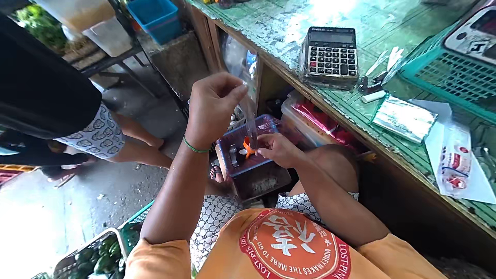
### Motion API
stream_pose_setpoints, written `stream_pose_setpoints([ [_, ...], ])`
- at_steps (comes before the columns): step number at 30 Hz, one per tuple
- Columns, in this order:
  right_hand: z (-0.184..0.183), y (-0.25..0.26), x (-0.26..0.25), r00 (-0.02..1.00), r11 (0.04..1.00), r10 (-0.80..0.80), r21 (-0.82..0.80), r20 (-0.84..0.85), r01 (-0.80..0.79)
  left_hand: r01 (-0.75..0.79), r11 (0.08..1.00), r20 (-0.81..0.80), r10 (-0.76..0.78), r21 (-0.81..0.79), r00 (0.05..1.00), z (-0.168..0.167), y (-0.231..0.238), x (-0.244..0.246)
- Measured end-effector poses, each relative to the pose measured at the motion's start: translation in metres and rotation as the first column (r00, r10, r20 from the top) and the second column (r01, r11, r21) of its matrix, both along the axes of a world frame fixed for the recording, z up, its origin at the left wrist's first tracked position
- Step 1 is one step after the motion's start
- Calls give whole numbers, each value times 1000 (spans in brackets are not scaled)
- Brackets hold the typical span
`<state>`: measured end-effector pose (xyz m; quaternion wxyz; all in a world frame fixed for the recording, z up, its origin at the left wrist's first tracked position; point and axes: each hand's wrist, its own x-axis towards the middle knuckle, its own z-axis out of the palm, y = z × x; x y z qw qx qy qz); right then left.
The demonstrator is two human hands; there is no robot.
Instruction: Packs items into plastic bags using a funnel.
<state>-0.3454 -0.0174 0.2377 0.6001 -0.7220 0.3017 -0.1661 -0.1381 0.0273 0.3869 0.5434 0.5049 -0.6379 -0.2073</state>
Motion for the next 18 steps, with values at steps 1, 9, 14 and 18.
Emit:
stream_pose_setpoints([
  [1,2,2,0,1000,1000,-21,-4,10,21,6,1000,-7,-6,-14,1000,2,0,-1],
  [9,-1,5,6,977,999,-19,52,212,8,52,996,-11,-53,-69,999,9,1,-5],
  [14,1,7,14,983,999,-35,-2,182,36,35,996,-9,-36,-81,999,13,1,-7],
  [18,2,12,20,985,992,-98,-65,142,108,42,994,-10,-43,-103,999,14,3,-9],
])
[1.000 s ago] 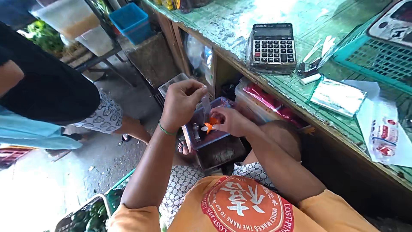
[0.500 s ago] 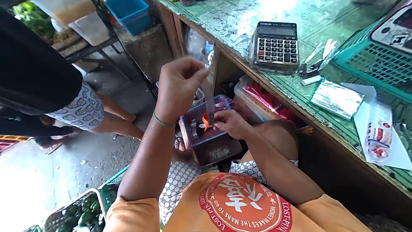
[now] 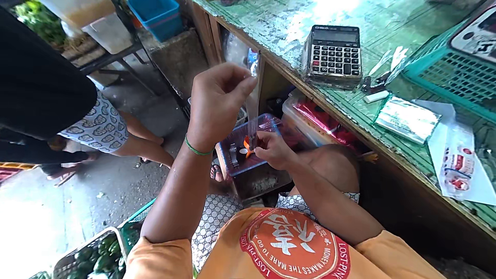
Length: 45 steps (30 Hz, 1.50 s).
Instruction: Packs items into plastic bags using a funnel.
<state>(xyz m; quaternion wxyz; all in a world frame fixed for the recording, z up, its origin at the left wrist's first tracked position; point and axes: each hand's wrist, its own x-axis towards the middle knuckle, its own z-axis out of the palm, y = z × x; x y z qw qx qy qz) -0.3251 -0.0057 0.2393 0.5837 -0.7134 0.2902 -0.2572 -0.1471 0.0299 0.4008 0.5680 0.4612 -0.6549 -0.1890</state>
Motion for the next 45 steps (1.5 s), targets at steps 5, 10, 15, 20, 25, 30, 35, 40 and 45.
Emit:
stream_pose_setpoints([
  [5,-1,6,0,988,990,-91,-118,-125,76,13,1000,-32,-13,-6,999,-5,-1,-1],
  [10,-2,6,-2,989,991,-115,-82,-94,108,9,1000,-33,-9,10,999,-7,-2,-2],
  [15,-3,-4,-17,996,996,-43,-85,-81,36,46,999,18,-46,-17,999,3,7,-2],
  [20,1,-17,-38,984,982,-156,-120,-88,145,145,987,161,-156,75,975,-3,4,12],
  [25,31,-32,-44,991,960,-125,-247,56,135,43,982,236,-87,184,968,-21,-4,16],
  [30,68,-49,-10,991,943,44,-323,-127,-84,80,973,120,-107,214,987,-4,-12,13],
  [35,67,-51,9,973,928,148,-314,-178,-198,27,982,91,-44,189,995,15,-18,23],
  [40,67,-44,8,982,967,181,-173,-57,-188,-19,988,64,9,155,998,26,-22,34],
  [45,55,-32,1,976,985,155,-95,154,-142,-46,990,-17,49,134,999,29,-27,42],
])
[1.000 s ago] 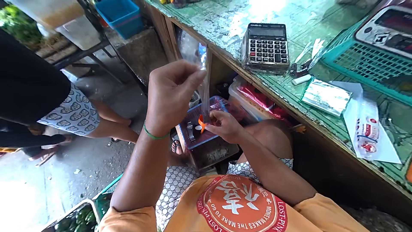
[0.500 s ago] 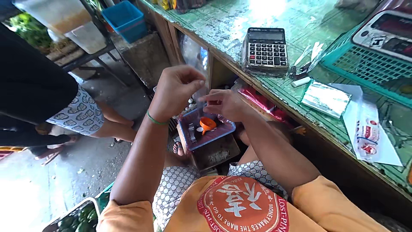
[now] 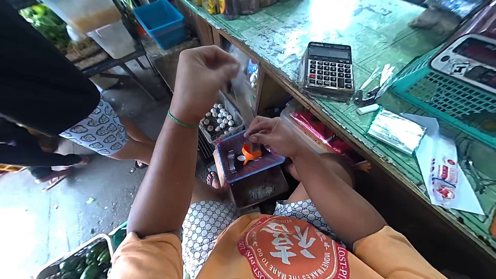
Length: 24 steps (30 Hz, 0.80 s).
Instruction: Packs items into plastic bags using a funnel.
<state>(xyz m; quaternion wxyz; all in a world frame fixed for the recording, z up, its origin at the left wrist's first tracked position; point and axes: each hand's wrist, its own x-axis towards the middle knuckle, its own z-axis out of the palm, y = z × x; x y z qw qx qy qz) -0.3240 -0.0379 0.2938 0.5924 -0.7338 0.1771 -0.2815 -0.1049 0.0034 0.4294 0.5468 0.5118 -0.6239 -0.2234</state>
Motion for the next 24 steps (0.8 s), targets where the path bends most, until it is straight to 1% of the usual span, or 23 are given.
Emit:
stream_pose_setpoints([
  [4,-8,8,-1,992,991,-19,134,124,3,5,1000,-59,-5,-2,998,-7,-5,6],
  [9,-17,13,1,989,973,-42,230,141,9,-5,1000,-95,5,10,995,-12,-9,4],
  [14,-28,11,4,988,968,-54,252,148,16,-24,999,-103,26,29,994,-18,-12,4],
  [19,-39,8,8,990,970,-84,237,113,55,-28,999,-140,34,47,990,-31,-16,11],
  [22,-49,10,12,988,961,-133,254,78,109,-24,999,-186,32,48,982,-45,-17,19],
  [24,-57,11,14,984,953,-171,262,45,153,-25,998,-227,35,49,973,-61,-18,28],
])
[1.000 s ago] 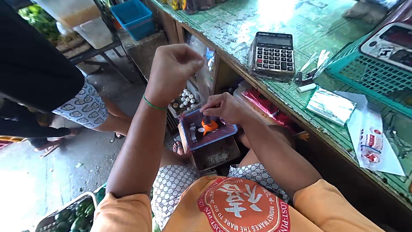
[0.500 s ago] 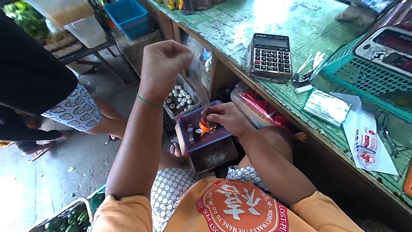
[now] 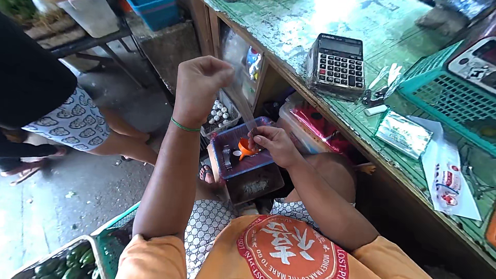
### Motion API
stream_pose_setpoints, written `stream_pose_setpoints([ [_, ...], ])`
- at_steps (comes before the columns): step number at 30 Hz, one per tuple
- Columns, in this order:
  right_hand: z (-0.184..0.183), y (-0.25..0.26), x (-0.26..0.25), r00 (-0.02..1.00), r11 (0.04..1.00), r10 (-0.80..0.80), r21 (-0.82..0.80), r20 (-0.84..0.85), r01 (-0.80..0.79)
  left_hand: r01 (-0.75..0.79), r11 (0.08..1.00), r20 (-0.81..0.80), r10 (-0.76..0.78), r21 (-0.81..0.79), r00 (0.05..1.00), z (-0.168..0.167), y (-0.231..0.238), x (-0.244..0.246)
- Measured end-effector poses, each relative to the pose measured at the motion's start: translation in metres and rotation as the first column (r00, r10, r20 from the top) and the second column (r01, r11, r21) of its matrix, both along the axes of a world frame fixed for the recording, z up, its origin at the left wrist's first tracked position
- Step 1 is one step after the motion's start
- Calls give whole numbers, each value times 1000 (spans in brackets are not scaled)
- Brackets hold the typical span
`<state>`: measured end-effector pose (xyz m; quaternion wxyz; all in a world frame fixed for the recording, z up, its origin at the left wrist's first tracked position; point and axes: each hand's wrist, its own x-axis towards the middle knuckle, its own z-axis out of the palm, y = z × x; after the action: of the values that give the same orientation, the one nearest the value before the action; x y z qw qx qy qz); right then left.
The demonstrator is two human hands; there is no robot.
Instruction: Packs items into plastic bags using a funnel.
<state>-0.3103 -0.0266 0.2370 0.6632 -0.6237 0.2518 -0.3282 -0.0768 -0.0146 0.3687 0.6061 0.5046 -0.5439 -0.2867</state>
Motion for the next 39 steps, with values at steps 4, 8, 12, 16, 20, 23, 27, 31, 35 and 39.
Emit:
stream_pose_setpoints([
  [4,-24,-2,1,979,988,-98,-138,-180,73,-28,996,-99,36,83,994,-54,-1,26],
  [8,-57,-13,-3,915,977,-107,-213,-388,24,1,953,-249,79,304,965,-141,2,49],
  [12,-76,-27,-3,772,971,-57,-214,-634,-105,164,841,-306,2,515,952,-224,8,68],
  [16,-85,-46,11,538,948,22,-154,-843,-279,256,674,-259,-97,693,961,-291,13,74],
  [20,-100,-61,43,210,866,13,-94,-978,-491,130,508,27,-290,851,957,-352,14,77],
  [23,-132,-66,69,-64,741,-39,14,-997,-671,-32,483,216,-332,875,918,-365,7,86],
  [27,-154,-67,104,-281,656,-86,157,-956,-738,-95,472,249,-276,876,928,-356,1,91],
  [31,-147,-74,112,-262,649,-78,150,-962,-746,-87,491,269,-315,867,910,-351,-1,88],
  [35,-134,-76,79,-161,690,-41,88,-986,-719,19,619,268,-367,785,891,-349,-4,74],
  [39,-105,-74,27,-18,770,1,12,-1000,-638,185,657,234,-495,730,837,-360,-4,26],
])
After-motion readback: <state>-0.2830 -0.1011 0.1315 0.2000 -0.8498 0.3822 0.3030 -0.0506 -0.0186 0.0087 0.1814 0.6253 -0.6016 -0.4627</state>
